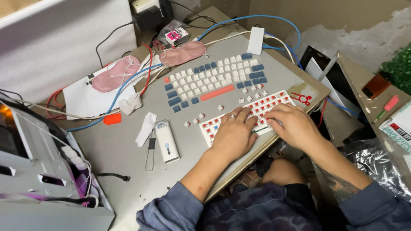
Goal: The person inserts individual mechanical switches into a keyboard plate by hand, pressing them into place one at a time.
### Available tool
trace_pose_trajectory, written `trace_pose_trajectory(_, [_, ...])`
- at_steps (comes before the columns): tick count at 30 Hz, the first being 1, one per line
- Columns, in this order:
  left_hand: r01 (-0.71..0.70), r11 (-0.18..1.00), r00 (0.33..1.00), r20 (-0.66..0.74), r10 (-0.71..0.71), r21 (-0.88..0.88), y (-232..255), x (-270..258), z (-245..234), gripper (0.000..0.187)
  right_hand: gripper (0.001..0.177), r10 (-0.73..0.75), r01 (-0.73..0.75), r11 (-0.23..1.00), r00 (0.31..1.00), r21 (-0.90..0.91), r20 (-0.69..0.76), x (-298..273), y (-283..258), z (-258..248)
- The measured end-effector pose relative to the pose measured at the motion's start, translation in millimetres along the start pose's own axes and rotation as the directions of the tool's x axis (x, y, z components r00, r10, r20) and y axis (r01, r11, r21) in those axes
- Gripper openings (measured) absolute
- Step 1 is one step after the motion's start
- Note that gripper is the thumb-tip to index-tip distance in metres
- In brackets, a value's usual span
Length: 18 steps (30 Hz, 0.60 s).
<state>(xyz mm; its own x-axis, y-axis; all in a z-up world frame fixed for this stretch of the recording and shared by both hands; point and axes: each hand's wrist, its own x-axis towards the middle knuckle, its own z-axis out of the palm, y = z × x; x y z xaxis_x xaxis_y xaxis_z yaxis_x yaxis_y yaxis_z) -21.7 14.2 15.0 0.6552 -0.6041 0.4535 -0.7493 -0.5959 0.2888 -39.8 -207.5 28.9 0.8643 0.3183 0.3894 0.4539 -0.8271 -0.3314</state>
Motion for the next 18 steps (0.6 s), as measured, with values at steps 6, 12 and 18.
trace_pose_trajectory(6, [0.048, 0.996, 0.997, 0.049, -0.052, 0.073, 20, -36, -18, 0.052, 0.024, -0.138, 0.131, 0.989, 0.984, -0.07, -0.109, -12, -23, 13])
trace_pose_trajectory(12, [0.095, 0.973, 0.994, 0.023, -0.103, 0.21, 35, -41, -9, 0.07, 0.025, -0.165, 0.146, 0.976, 0.98, -0.162, -0.112, -16, -31, 13])
trace_pose_trajectory(18, [0.112, 0.962, 0.993, -0.001, -0.116, 0.248, 40, -42, -1, 0.074, 0.022, -0.149, 0.127, 0.978, 0.98, -0.167, -0.129, -14, -33, 15])
